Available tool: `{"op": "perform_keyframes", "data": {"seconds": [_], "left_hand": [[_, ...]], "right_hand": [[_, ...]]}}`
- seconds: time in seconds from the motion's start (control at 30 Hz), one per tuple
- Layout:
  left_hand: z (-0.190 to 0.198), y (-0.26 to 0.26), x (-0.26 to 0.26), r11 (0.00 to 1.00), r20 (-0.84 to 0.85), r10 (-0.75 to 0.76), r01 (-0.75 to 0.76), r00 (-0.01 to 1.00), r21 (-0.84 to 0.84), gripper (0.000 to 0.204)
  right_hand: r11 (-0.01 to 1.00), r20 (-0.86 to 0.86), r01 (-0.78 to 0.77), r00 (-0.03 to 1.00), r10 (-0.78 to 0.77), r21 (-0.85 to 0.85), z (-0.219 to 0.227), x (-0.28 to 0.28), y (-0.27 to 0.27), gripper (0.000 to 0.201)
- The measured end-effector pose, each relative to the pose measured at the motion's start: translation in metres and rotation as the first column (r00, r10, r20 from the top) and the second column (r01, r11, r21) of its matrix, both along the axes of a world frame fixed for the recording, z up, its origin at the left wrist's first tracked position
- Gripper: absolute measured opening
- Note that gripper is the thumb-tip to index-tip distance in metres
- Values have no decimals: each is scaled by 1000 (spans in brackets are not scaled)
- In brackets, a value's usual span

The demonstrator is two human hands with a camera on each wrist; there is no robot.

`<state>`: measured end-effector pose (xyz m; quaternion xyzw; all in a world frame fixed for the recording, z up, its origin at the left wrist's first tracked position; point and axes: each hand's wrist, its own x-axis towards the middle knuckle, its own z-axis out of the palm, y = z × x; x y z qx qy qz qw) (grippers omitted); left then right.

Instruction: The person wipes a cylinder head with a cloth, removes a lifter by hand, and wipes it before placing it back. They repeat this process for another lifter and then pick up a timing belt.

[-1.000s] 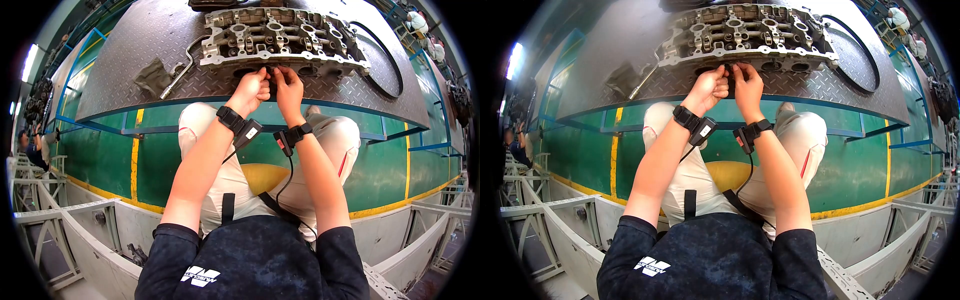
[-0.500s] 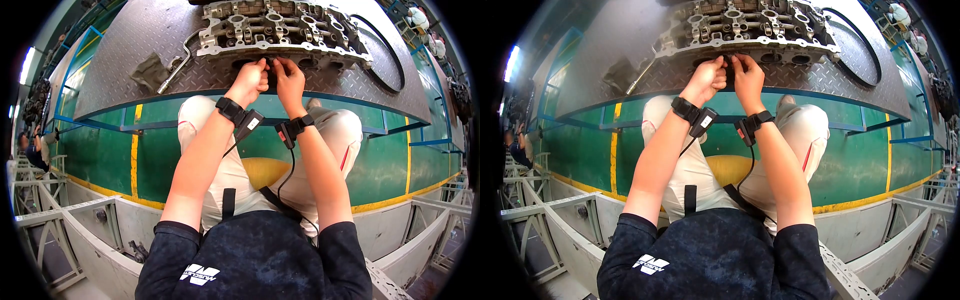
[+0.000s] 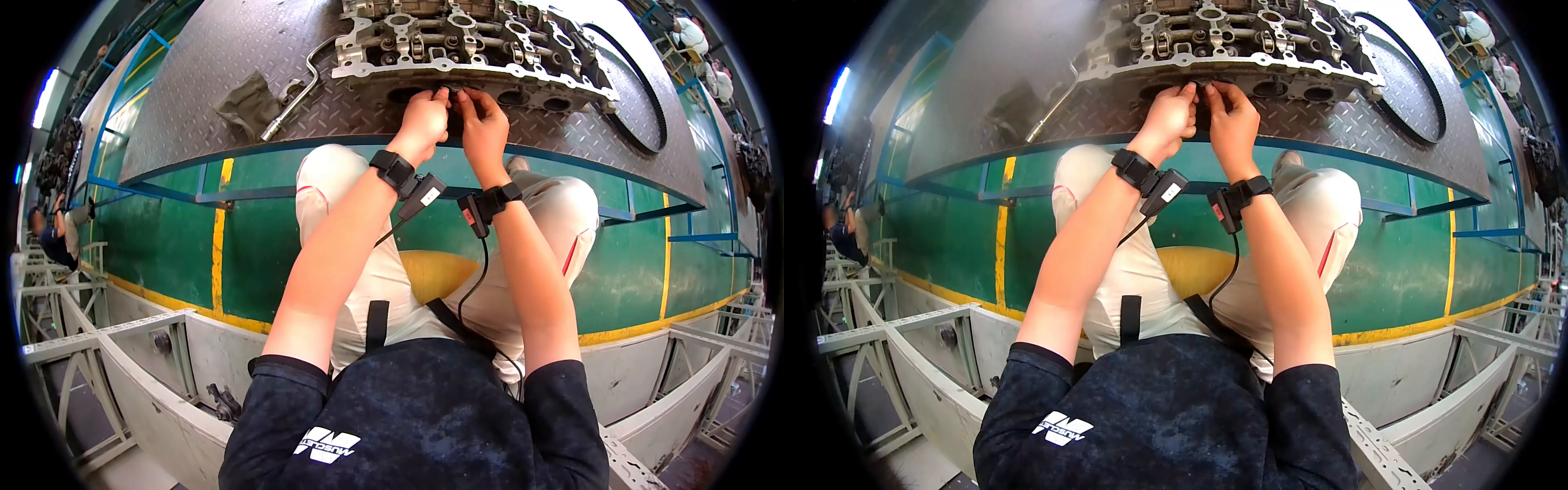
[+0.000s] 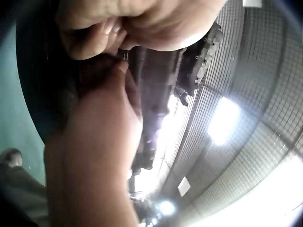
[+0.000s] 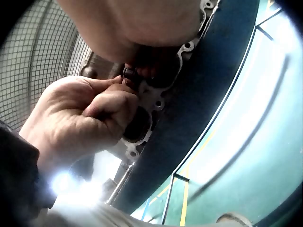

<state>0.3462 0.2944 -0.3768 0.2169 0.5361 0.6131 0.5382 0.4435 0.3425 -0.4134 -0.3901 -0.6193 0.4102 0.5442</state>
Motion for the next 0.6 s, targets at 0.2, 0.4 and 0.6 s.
{"op": "perform_keyframes", "data": {"seconds": [0.2,0.4,0.6], "left_hand": [[-32,13,-6,996,-532,87,-56,842,75,29],[-4,-1,-16,985,413,-171,138,895,108,26],[9,-6,7,999,154,-54,52,987,15,26]], "right_hand": [[1000,27,-6,1000,6,-3,4,2,-2,21],[1000,47,-10,999,11,-8,5,4,-2,21],[988,-13,-103,995,102,-117,10,5,-2,25]]}}
